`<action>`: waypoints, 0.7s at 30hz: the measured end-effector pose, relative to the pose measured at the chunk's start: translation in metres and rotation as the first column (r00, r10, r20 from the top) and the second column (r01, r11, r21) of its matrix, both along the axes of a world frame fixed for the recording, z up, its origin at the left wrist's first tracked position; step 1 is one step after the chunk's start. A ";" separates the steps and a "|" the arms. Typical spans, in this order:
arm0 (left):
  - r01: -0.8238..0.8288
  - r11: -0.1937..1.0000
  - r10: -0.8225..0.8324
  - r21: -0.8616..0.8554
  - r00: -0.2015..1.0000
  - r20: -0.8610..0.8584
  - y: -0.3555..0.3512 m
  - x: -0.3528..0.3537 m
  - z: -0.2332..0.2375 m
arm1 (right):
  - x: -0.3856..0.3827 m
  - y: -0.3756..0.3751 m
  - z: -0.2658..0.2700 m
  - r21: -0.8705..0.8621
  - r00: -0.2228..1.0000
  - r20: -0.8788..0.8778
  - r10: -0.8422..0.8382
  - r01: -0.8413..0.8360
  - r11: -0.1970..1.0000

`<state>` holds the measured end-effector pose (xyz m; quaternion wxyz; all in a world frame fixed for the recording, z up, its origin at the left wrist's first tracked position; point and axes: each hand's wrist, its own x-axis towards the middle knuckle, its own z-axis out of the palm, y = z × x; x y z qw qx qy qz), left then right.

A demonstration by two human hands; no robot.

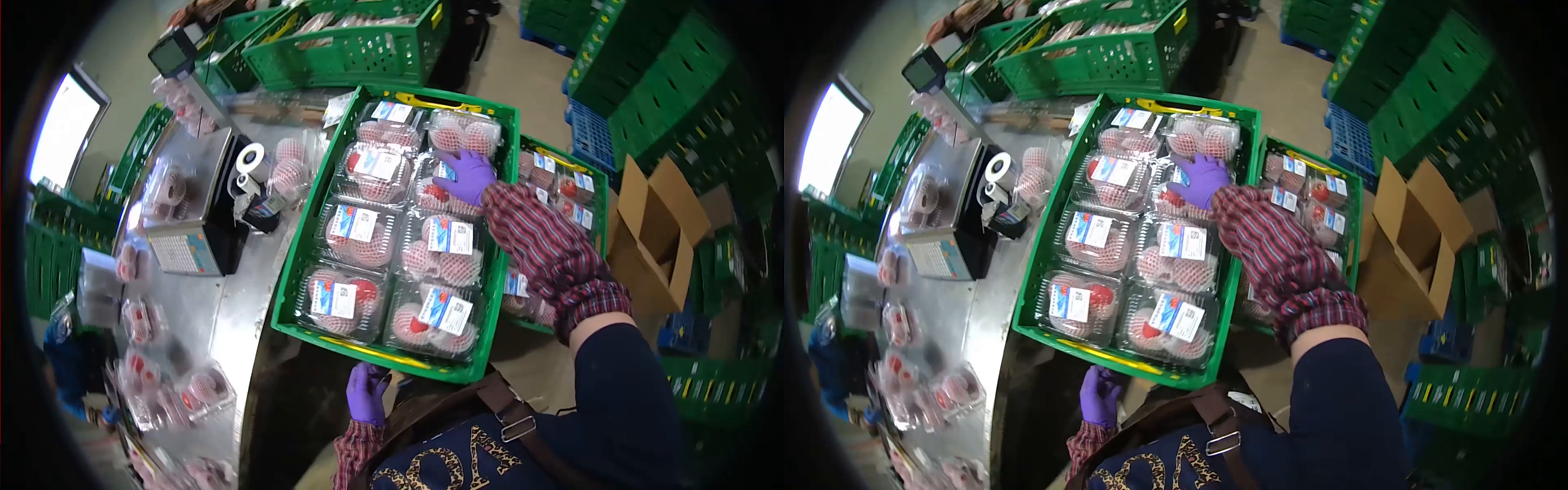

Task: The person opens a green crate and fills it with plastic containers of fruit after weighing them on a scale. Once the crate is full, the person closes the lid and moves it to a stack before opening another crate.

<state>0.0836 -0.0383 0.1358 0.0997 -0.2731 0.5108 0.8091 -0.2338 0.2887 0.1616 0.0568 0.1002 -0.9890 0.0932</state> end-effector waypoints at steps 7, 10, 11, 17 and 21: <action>-0.502 0.858 0.496 0.111 0.865 0.077 0.076 -0.037 0.019 | 0.011 0.035 0.015 -0.041 0.962 0.138 0.237 -0.234 0.971; -0.565 0.824 0.557 0.054 0.823 0.107 0.081 -0.039 0.013 | -0.038 0.059 0.027 -0.168 0.898 -0.227 0.378 -0.418 0.893; -0.563 0.827 0.558 0.018 0.824 0.100 0.081 -0.037 0.008 | -0.063 0.066 0.032 -0.187 0.916 -0.267 0.300 -0.355 0.916; -0.631 0.735 0.658 -0.249 0.752 0.040 0.096 -0.059 0.001 | -0.203 0.073 0.002 -0.377 0.993 0.041 0.109 -0.085 0.922; -0.619 0.723 0.653 -0.307 0.757 0.010 0.097 -0.060 -0.001 | -0.231 0.060 0.009 -0.203 0.935 0.349 0.069 0.003 0.979</action>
